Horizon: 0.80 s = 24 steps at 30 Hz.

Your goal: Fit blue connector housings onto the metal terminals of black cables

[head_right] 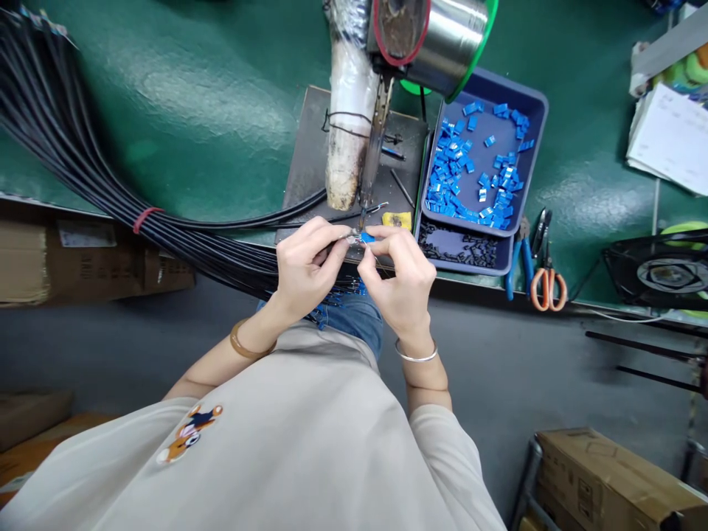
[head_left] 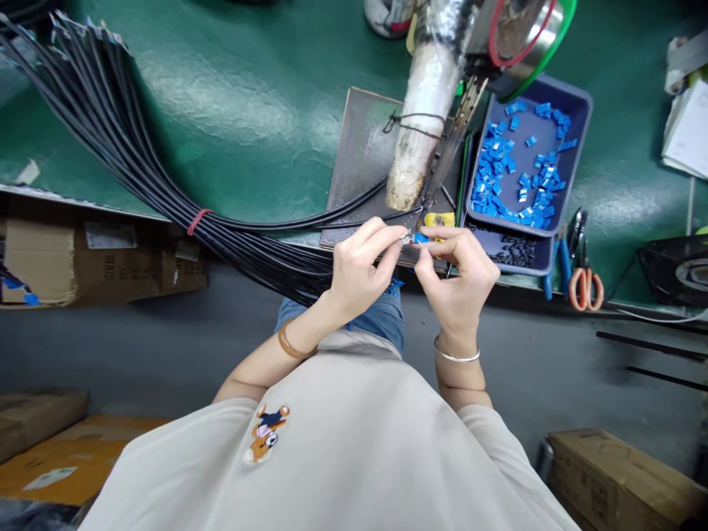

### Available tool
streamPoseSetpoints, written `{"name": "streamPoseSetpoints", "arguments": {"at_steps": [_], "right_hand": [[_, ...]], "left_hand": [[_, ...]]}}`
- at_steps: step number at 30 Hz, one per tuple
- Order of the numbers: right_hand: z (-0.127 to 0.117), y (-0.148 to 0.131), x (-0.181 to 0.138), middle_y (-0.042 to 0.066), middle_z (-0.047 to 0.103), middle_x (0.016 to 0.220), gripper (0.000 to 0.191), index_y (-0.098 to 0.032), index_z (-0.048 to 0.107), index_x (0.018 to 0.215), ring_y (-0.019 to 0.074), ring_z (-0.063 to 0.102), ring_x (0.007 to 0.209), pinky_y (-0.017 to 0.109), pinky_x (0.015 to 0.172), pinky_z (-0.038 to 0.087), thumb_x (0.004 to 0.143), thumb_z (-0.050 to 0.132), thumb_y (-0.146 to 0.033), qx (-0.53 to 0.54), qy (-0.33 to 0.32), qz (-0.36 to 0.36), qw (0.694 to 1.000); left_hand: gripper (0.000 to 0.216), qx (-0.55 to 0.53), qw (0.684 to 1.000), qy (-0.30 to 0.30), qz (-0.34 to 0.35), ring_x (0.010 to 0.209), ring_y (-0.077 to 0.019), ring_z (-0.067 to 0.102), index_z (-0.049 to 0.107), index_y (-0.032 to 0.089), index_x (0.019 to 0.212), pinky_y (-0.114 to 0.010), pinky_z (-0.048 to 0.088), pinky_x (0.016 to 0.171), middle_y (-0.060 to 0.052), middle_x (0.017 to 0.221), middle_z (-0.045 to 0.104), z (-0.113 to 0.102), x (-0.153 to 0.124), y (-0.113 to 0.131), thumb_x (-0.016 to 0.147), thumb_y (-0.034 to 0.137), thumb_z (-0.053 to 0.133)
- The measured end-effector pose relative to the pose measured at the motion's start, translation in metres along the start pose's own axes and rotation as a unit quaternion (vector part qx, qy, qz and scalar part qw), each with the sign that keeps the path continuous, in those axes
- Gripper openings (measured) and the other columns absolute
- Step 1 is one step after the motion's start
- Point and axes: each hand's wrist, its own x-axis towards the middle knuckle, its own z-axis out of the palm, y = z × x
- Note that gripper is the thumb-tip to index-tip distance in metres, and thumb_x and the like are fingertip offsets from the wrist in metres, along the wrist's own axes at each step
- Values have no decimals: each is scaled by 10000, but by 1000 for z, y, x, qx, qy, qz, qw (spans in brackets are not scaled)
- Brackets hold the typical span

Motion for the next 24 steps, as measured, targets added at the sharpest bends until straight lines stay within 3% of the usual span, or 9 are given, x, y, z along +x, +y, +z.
{"name": "streamPoseSetpoints", "arguments": {"at_steps": [7, 11, 14, 17, 19, 21, 24], "right_hand": [[-5, -1, -3, 14, 725, 927, 103, -212, 585, 775, 142, 690, 828, 278, 685, 590, 809, 620, -121, -2, -22, 13, 1000], [-16, -4, -4, 0, 720, 901, 84, -205, 601, 769, 115, 680, 737, 246, 623, 573, 829, 638, -159, 30, -31, 77, 996], [-29, -2, -8, 2, 717, 944, 66, -203, 609, 793, 96, 667, 616, 239, 539, 549, 836, 655, -182, 69, 15, 132, 989], [-41, 2, -11, -5, 716, 932, 87, -207, 604, 790, 76, 612, 477, 233, 415, 478, 820, 682, -184, 105, 81, 141, 981], [-45, 3, -12, -10, 719, 910, 103, -204, 600, 776, 68, 581, 431, 230, 369, 436, 810, 696, -187, 120, 116, 138, 976], [-47, 0, -10, -10, 724, 896, 112, -203, 600, 767, 61, 560, 411, 225, 342, 407, 804, 705, -197, 128, 143, 134, 972], [-46, -7, -8, -23, 728, 836, 75, -242, 620, 793, 54, 489, 360, 231, 308, 328, 828, 686, -238, 120, 183, 101, 970]], "left_hand": [[168, -8, 1000, -24, -18, 758, -128, 612, 696, 141, 929, -237, 491, 693, -60, 822, 670, -3, -3, 2, 916, 188, 535], [102, -81, 993, -74, -39, 608, -91, 526, 700, 148, 851, -223, 440, 597, -20, 707, 627, -7, -9, 4, 861, 188, 606], [69, -188, 972, -130, -56, 694, -108, 616, 706, 150, 772, -244, 504, 692, -45, 771, 691, -14, -19, 3, 812, 186, 664], [75, -249, 958, -109, -90, 835, -145, 688, 711, 157, 794, -281, 545, 778, -81, 897, 730, -24, -26, -1, 820, 213, 670], [82, -212, 971, -55, -97, 827, -145, 682, 702, 166, 797, -287, 542, 767, -68, 883, 725, -30, -25, -7, 833, 230, 666], [82, -102, 992, -18, -70, 850, -159, 654, 694, 177, 810, -331, 522, 826, -55, 885, 714, -33, -17, -15, 847, 239, 655], [110, 92, 995, -39, -7, 948, -232, 599, 676, 178, 856, -430, 467, 901, -77, 933, 680, -27, 1, -34, 878, 247, 593]]}}
